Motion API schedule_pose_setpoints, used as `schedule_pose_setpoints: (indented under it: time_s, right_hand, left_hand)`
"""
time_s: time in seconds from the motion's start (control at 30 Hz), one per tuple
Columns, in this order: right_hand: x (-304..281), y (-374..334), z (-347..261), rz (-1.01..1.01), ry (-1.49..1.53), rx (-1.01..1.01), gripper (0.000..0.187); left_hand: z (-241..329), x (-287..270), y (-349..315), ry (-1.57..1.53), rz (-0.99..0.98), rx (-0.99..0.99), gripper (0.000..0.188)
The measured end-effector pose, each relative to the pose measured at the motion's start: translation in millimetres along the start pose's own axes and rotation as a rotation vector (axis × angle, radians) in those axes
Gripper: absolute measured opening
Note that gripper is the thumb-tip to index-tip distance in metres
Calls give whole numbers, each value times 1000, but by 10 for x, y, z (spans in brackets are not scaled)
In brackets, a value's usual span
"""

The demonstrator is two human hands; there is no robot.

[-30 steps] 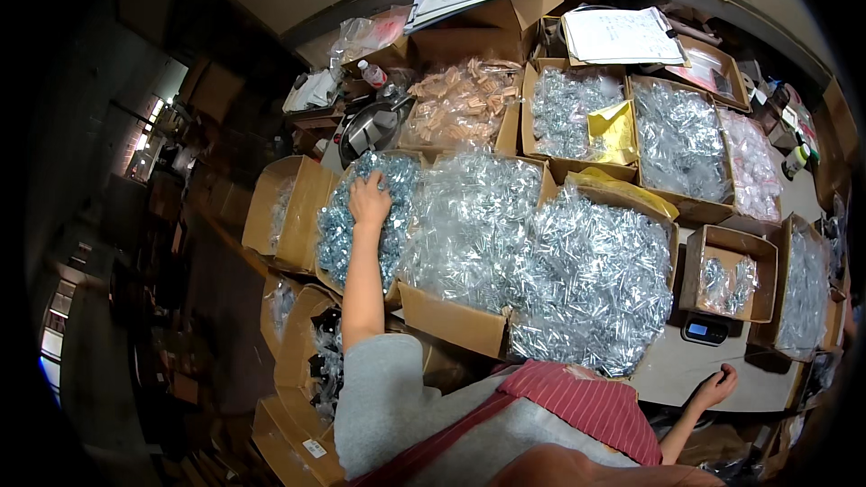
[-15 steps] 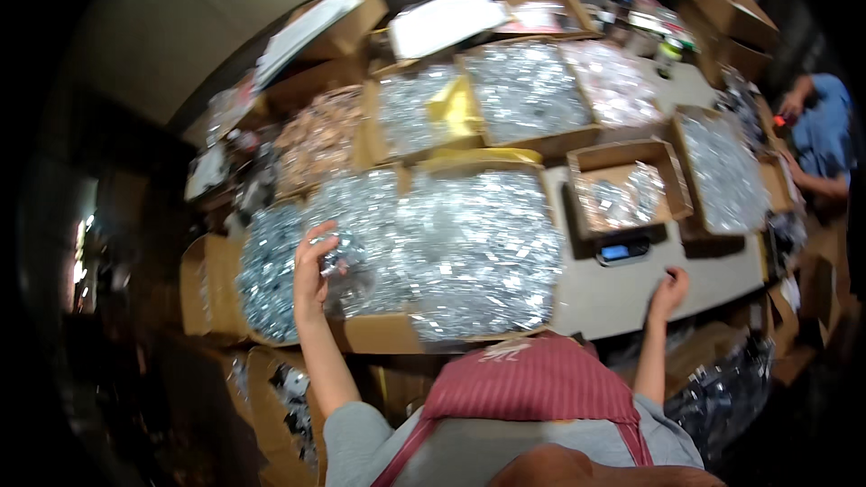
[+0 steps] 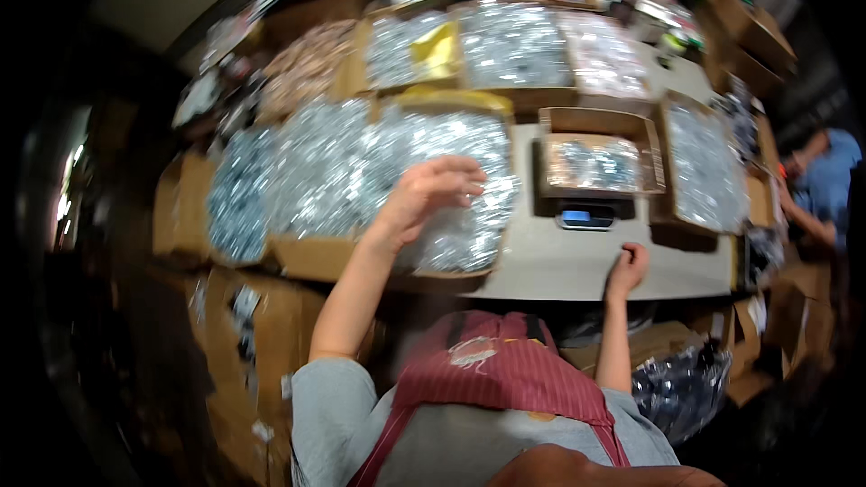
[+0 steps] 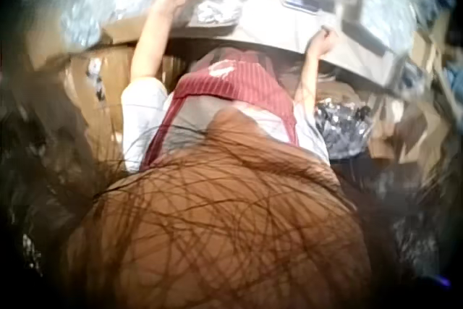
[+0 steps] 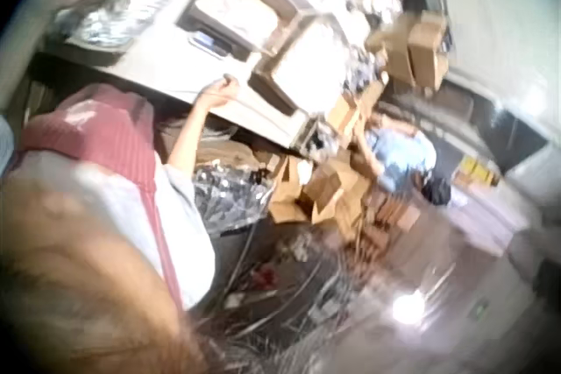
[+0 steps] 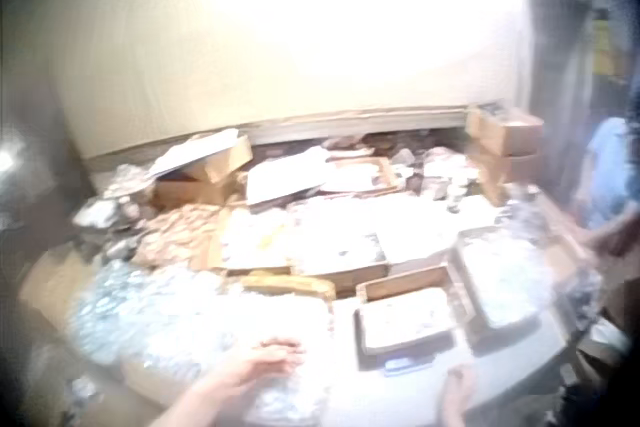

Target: The person repeatedly picks bubble wrap and small black plastic parts from open boxes, places them on a digital scale, and then transfers them into cardboard boxes. The process is repeated multiple times with similar items.

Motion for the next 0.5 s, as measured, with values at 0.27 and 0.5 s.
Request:
schedule_pose_setpoints:
  time_s: [0.27,0.5]
  right_hand:
    - [192,-71,177,-117,-34,25,17]
    - [282,62,712,-133,225,213,18]
  left_hand:
    - [-539,-1420,-2100,-22,567,-16,35]
    - [-197,-2596,-3903,75,1166,288,26]
Point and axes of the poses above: each hand's wrist, its own y-axis towards the middle knuckle, its own x-axis out of the palm, z = x × y, the point moved 9 cm from there along y, towards the middle knuckle, and after that the axes turned 4 degrees about x, right-handed, at the moved point
